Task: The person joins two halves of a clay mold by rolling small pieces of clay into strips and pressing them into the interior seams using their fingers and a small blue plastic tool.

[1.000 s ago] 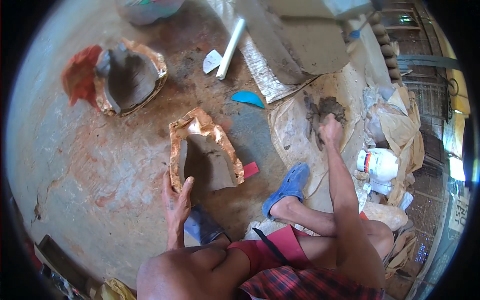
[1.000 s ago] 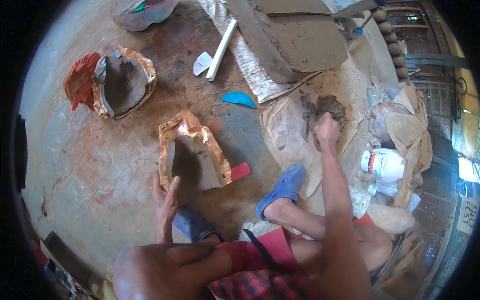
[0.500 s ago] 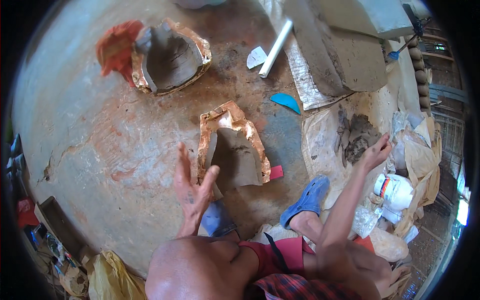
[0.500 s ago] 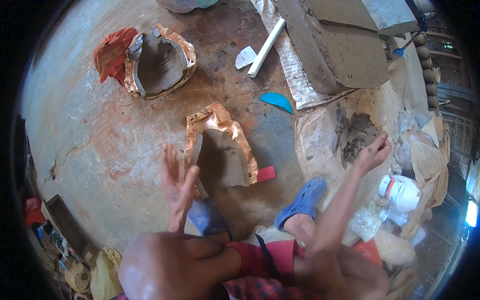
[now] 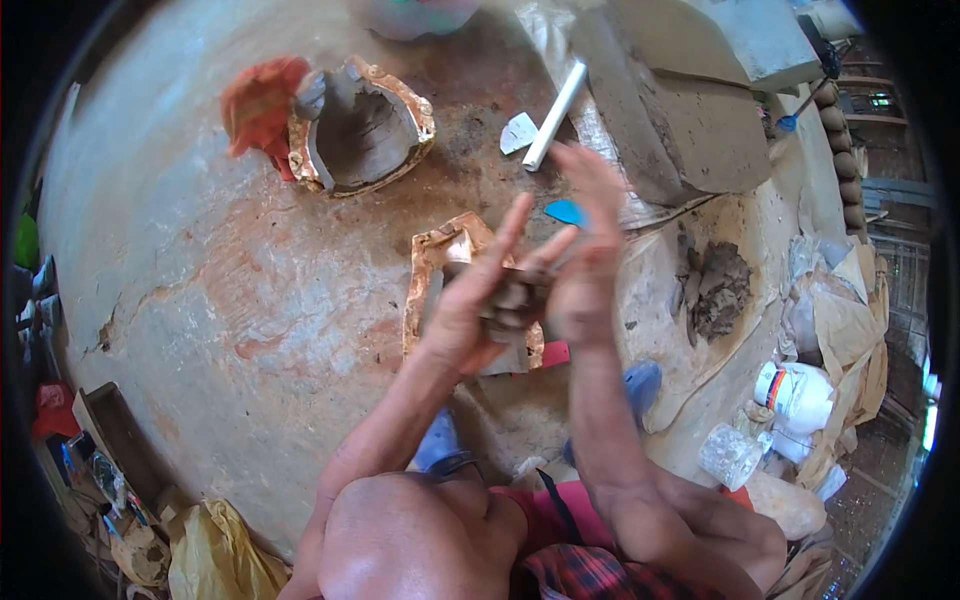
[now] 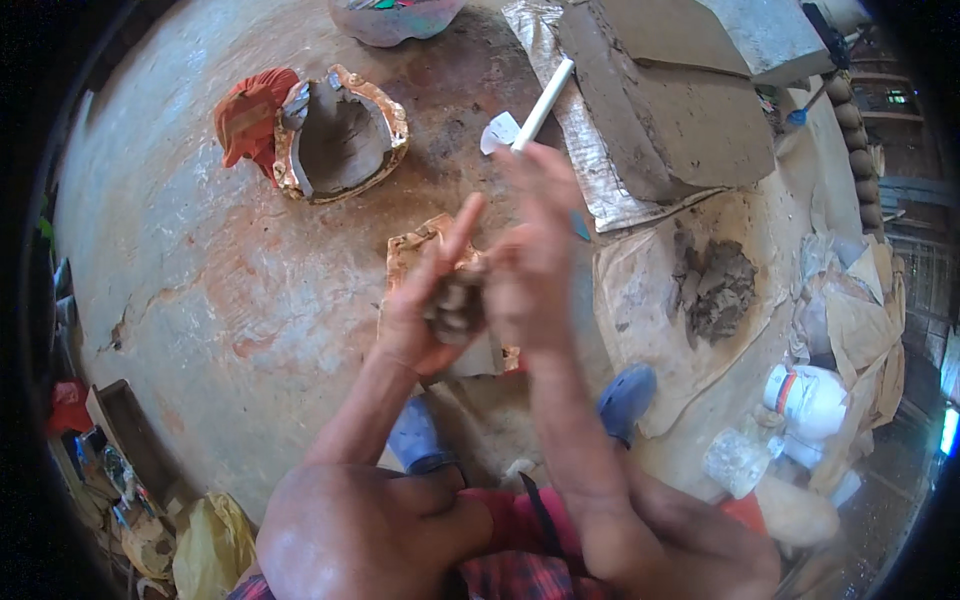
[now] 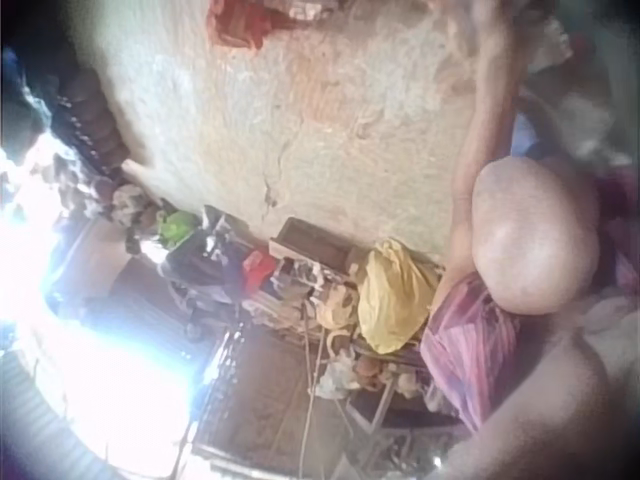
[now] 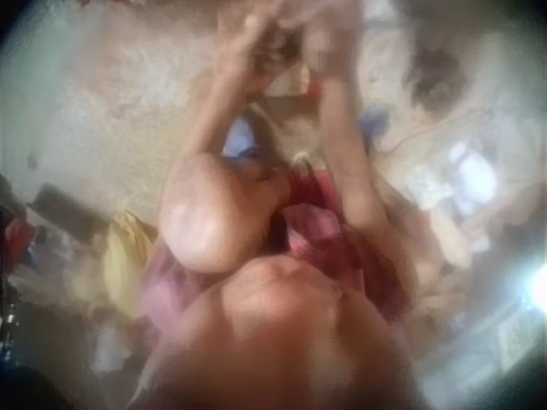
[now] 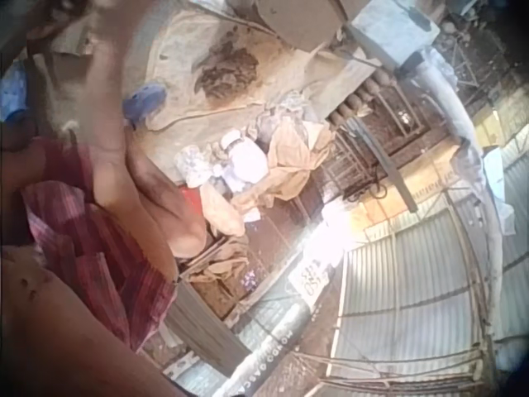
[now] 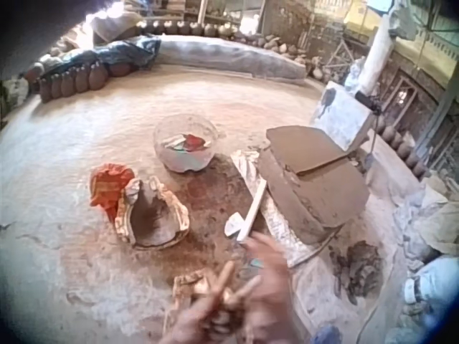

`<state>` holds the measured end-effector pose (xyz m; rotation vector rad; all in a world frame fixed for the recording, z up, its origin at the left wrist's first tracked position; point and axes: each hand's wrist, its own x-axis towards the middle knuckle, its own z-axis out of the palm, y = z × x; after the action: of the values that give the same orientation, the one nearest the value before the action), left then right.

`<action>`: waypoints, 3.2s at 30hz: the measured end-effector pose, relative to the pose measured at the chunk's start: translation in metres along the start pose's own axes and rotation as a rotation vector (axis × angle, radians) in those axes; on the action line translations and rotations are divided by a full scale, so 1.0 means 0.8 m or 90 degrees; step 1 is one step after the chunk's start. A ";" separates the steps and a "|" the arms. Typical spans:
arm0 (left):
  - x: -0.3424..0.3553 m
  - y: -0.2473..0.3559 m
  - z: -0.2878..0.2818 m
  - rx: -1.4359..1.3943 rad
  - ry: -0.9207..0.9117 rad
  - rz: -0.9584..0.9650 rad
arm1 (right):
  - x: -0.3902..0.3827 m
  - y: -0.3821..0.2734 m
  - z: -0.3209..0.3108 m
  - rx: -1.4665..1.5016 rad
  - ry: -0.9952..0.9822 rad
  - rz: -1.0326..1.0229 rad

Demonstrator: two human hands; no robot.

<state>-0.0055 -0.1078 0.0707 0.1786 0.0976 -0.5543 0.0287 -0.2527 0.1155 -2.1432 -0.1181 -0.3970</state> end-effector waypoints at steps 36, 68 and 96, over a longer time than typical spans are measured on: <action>0.008 0.032 0.002 0.325 -0.003 0.286 | -0.013 -0.012 0.043 0.125 -0.031 -0.067; -0.082 0.078 -0.099 0.465 0.259 0.524 | -0.121 0.199 -0.055 -0.502 -0.529 0.038; -0.119 0.035 -0.146 0.735 0.421 0.288 | -0.024 0.264 0.028 -0.530 -0.147 -0.071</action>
<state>-0.0760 -0.0128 -0.0264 1.4741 0.3628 -0.0175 0.0651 -0.3531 -0.0690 -3.0129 -0.2345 -0.2823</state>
